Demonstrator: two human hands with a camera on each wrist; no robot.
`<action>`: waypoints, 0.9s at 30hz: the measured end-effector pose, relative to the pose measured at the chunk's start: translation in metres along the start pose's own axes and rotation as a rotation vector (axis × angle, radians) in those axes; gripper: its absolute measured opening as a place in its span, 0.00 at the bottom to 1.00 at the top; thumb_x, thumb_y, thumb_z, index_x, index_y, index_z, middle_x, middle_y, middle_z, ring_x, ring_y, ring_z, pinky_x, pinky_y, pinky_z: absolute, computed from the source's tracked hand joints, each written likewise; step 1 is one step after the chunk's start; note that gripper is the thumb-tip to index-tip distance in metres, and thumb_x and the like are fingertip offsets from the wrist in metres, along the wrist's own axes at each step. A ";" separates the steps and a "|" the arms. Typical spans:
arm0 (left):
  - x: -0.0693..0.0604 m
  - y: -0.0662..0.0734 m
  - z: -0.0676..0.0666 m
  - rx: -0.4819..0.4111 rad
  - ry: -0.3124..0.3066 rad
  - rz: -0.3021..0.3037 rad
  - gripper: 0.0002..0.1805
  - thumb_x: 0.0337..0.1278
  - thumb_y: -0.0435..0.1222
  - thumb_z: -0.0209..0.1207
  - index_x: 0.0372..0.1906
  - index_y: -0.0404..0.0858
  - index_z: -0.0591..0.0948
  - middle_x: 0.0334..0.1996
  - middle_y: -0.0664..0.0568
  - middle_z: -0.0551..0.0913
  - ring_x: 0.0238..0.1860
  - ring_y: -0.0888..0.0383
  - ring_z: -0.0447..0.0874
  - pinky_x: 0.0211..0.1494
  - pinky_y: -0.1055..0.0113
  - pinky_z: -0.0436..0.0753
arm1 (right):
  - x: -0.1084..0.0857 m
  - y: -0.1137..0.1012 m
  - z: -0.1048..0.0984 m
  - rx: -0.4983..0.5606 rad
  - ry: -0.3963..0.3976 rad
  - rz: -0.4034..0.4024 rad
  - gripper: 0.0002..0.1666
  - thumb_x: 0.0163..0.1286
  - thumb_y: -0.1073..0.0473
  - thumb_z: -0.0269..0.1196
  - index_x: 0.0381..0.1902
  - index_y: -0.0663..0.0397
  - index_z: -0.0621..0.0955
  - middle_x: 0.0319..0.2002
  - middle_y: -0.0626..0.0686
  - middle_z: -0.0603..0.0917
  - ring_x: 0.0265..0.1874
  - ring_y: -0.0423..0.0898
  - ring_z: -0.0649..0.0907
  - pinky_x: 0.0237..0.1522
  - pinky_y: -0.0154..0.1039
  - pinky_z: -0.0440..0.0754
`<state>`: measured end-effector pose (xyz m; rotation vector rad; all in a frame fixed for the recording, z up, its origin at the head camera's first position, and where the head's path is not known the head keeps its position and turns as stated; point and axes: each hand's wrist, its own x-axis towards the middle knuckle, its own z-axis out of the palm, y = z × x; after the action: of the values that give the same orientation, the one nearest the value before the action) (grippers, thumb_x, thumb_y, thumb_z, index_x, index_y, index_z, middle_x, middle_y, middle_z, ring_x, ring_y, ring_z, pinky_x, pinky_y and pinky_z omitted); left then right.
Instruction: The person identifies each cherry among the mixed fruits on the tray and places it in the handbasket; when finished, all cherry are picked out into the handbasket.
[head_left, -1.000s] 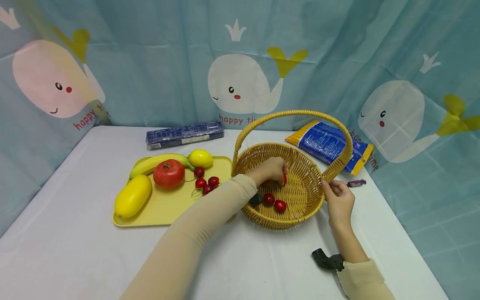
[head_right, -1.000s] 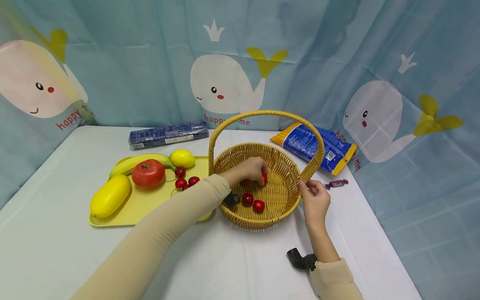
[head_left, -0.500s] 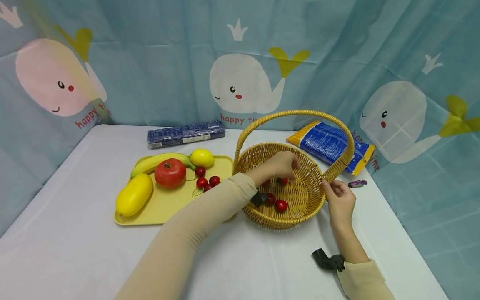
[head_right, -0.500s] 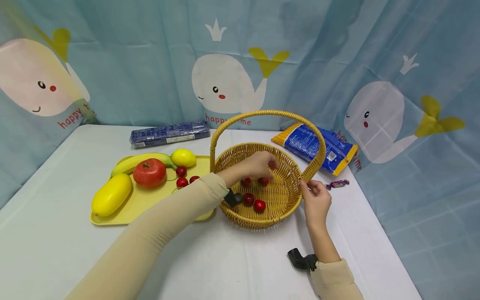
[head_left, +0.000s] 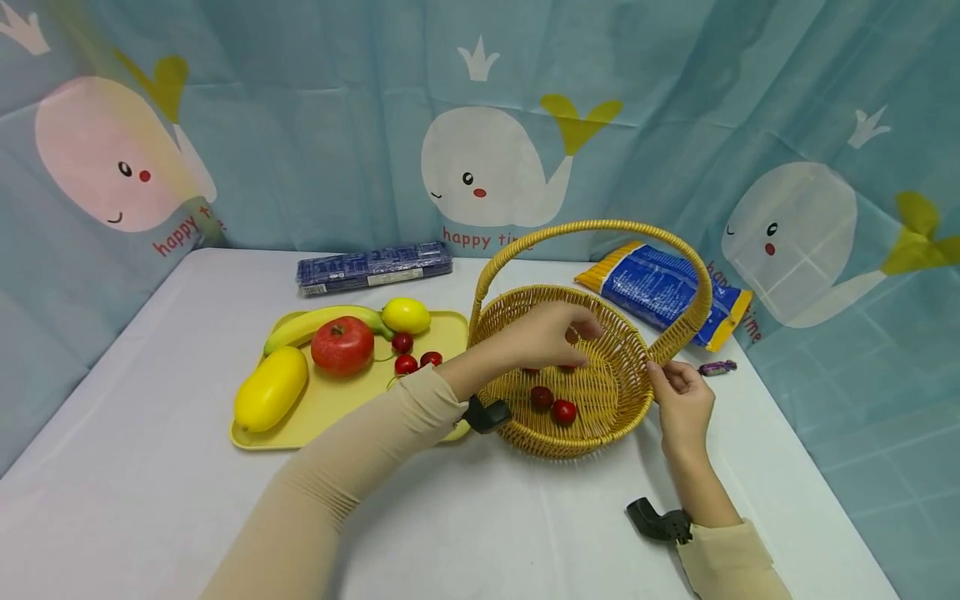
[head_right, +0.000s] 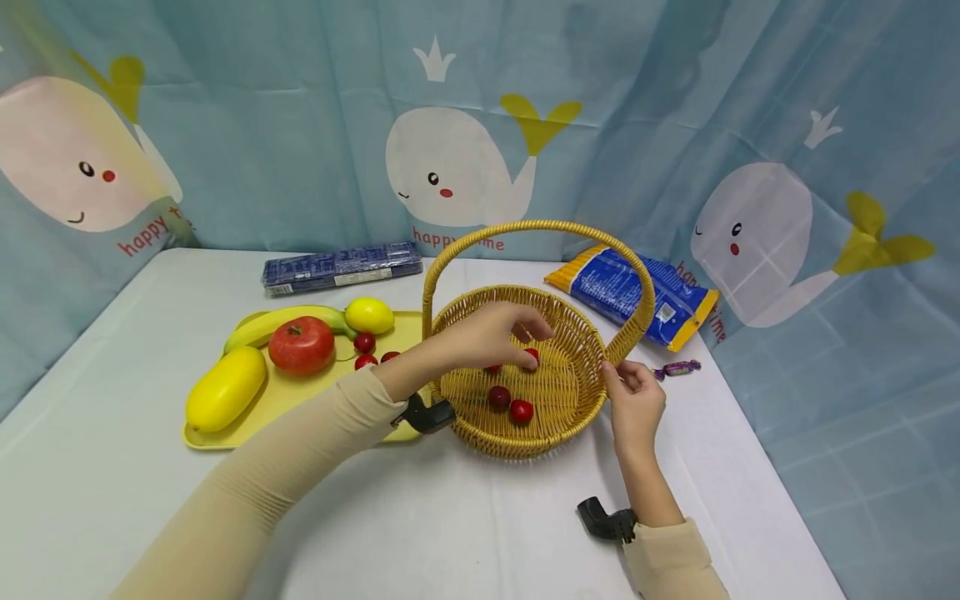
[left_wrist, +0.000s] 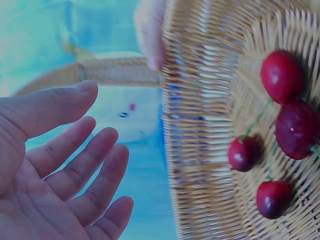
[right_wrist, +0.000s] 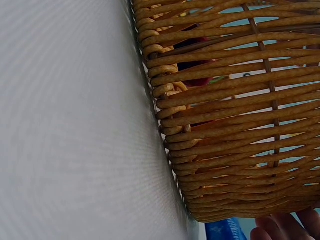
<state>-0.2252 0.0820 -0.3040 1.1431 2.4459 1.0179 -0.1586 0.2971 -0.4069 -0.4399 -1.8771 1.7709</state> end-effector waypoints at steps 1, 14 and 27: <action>-0.007 0.002 -0.002 -0.007 0.004 0.004 0.19 0.48 0.36 0.67 0.48 0.41 0.79 0.43 0.57 0.80 0.44 0.61 0.77 0.46 0.76 0.74 | 0.000 0.000 0.000 -0.002 0.001 -0.001 0.12 0.60 0.61 0.65 0.37 0.64 0.78 0.29 0.46 0.84 0.24 0.35 0.80 0.25 0.24 0.77; -0.093 -0.002 -0.036 -0.009 0.079 0.040 0.18 0.49 0.36 0.66 0.48 0.43 0.79 0.43 0.60 0.80 0.44 0.65 0.76 0.47 0.71 0.76 | 0.001 0.002 0.000 0.020 0.006 -0.003 0.09 0.59 0.62 0.65 0.35 0.62 0.78 0.26 0.43 0.83 0.22 0.35 0.80 0.23 0.24 0.76; -0.156 -0.073 -0.044 -0.129 0.216 -0.190 0.17 0.49 0.37 0.66 0.46 0.43 0.80 0.41 0.55 0.81 0.43 0.54 0.78 0.44 0.61 0.79 | 0.001 0.003 -0.001 0.020 0.009 -0.018 0.10 0.59 0.61 0.65 0.35 0.62 0.78 0.28 0.48 0.84 0.23 0.35 0.80 0.23 0.24 0.77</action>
<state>-0.1851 -0.0892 -0.3320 0.7796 2.5475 1.2741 -0.1592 0.2987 -0.4099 -0.4216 -1.8495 1.7720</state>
